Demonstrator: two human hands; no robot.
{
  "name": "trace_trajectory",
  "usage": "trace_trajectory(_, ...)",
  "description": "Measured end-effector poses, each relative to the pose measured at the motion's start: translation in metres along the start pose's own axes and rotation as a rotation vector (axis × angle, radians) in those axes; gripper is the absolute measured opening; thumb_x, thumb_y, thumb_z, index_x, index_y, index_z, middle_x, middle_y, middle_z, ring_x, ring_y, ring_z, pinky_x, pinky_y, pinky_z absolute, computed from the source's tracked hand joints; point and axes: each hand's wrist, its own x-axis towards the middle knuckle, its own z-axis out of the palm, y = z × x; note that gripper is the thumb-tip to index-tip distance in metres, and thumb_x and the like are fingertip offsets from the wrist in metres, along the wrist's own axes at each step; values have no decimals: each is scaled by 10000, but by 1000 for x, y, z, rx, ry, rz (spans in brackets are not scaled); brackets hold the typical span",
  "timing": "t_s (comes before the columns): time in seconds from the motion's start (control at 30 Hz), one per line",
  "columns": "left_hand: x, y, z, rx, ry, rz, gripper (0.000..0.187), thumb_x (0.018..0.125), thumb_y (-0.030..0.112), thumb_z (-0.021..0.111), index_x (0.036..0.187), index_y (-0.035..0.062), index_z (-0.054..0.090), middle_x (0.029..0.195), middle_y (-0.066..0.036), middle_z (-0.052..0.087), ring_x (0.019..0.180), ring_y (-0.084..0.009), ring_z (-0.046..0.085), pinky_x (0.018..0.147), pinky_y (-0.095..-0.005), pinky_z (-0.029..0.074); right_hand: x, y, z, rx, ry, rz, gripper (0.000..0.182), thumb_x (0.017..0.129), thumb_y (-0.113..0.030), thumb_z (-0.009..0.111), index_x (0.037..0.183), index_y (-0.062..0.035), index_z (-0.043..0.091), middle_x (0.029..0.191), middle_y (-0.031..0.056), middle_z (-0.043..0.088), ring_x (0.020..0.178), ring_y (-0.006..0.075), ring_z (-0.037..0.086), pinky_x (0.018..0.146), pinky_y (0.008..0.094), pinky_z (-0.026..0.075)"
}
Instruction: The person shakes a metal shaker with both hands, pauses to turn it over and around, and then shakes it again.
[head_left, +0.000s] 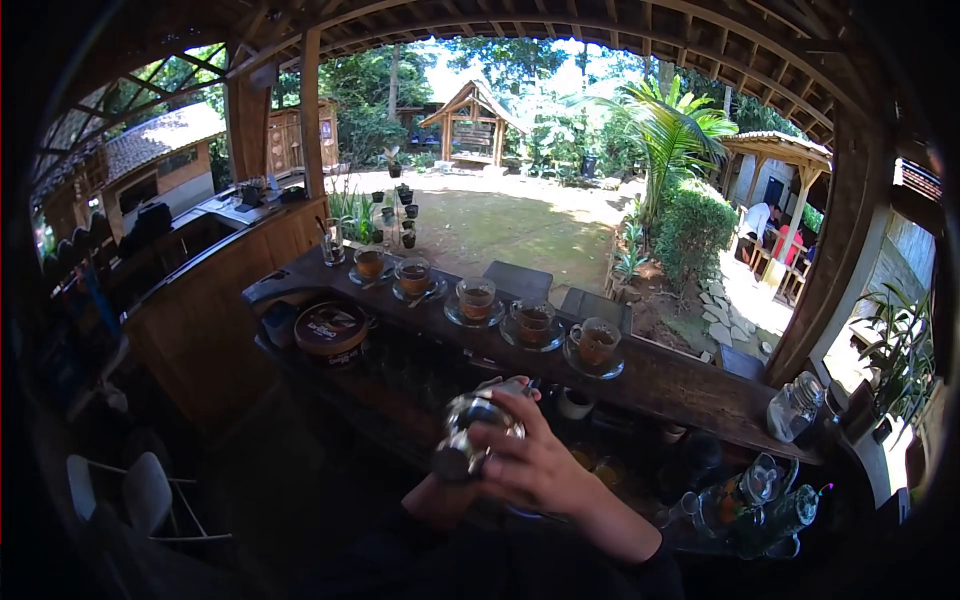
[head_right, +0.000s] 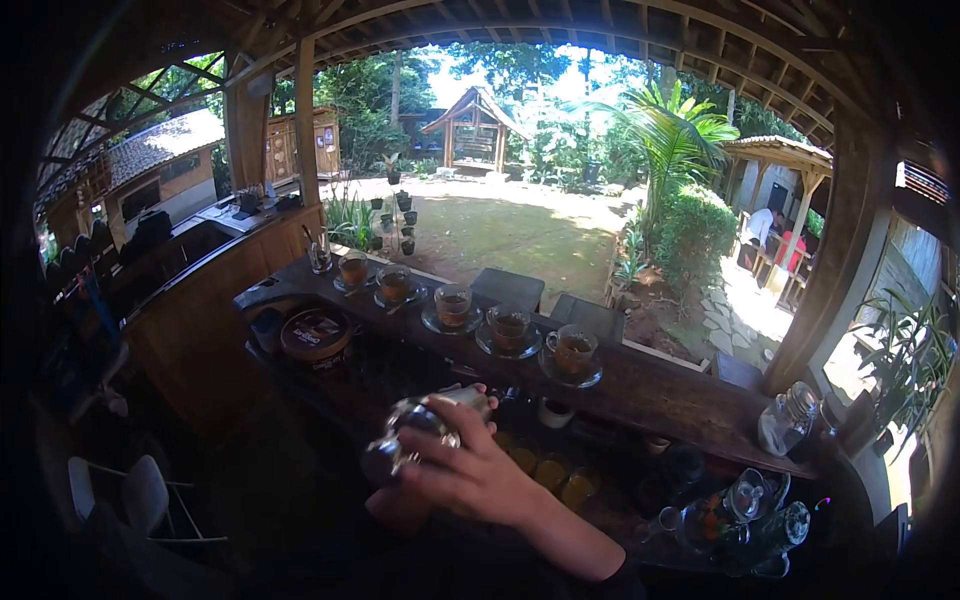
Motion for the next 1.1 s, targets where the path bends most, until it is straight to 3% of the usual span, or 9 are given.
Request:
trace_trajectory(0.1, 49, 43, 4, 48, -644, -310, 420, 955, 402, 352, 1221, 117, 507, 1259, -186, 460, 1033, -425, 521, 870, -494, 474, 16, -17, 8, -102, -9, -255, 690, 637, -116, 756, 1232, -320, 473, 1297, 24, 499, 1246, 391, 406, 1012, 547, 318)
trace_trajectory(0.17, 45, 50, 10, 95, -631, -328, 416, 932, 429, 425, 1209, 131, 515, 1260, -165, 468, 1052, -385, 537, 884, -500, 467, 23, -5, 14, -105, 40, -322, 675, 637, -102, 739, 1216, -344, 491, 1307, 11, 489, 1262, 379, 386, 1005, 531, 332)
trace_trajectory(0.23, 21, 37, 11, 122, 113, 187, 360, 922, 322, 491, 1153, 49, 534, 1138, -145, 552, 942, -331, 607, 796, -428, 536, 17, 24, 23, -45, 4, -84, 728, 651, -112, 763, 1276, -296, 438, 1317, 65, 461, 1261, 396, 375, 1009, 536, 336)
trace_trajectory(0.3, 34, 47, -37, -383, -359, -235, 305, 904, 254, 542, 1167, 101, 538, 1140, -99, 572, 1009, -226, 602, 860, -389, 519, 17, 49, 43, 85, 181, 214, 793, 667, -138, 788, 1334, -226, 368, 1325, 141, 420, 1254, 424, 364, 1014, 543, 335)
trace_trajectory(0.43, 13, 106, -9, -22, 158, -224, 397, 898, 369, 486, 1162, 79, 546, 1095, -128, 571, 927, -287, 616, 802, -430, 523, 56, 14, 38, 249, -44, 250, 715, 722, -161, 745, 1329, -263, 380, 1336, 143, 398, 1234, 439, 384, 1016, 555, 333)
trace_trajectory(0.57, 18, 132, 32, 136, -292, -121, 442, 902, 399, 429, 1150, 51, 542, 1051, -171, 587, 846, -318, 607, 775, -446, 519, 72, 17, 63, -74, 9, -380, 669, 685, -167, 732, 1238, -409, 444, 1331, 28, 416, 1232, 422, 407, 981, 602, 336)
trace_trajectory(0.77, 19, 136, -34, 25, -25, 2, 422, 911, 338, 402, 1138, 19, 557, 1084, -147, 618, 966, -272, 622, 845, -416, 522, 64, 72, 97, 117, 325, 220, 513, 664, -235, 802, 1110, -237, 549, 1246, 150, 406, 1207, 463, 380, 965, 596, 363)
trace_trajectory(0.97, 11, 190, 20, 166, -259, -50, 411, 887, 419, 440, 1140, 117, 557, 1027, -167, 541, 852, -338, 617, 708, -459, 541, 109, 37, 94, -126, -10, -456, 621, 636, -276, 777, 1134, -473, 463, 1236, 78, 456, 1155, 473, 451, 925, 616, 385)
trace_trajectory(1.1, 11, 187, -18, -643, -228, -464, 399, 895, 395, 457, 1132, 91, 558, 1163, -136, 532, 962, -307, 607, 813, -442, 529, 105, 89, 100, 33, -12, -143, 598, 680, -294, 789, 1179, -349, 464, 1274, 162, 466, 1142, 453, 476, 907, 601, 412)
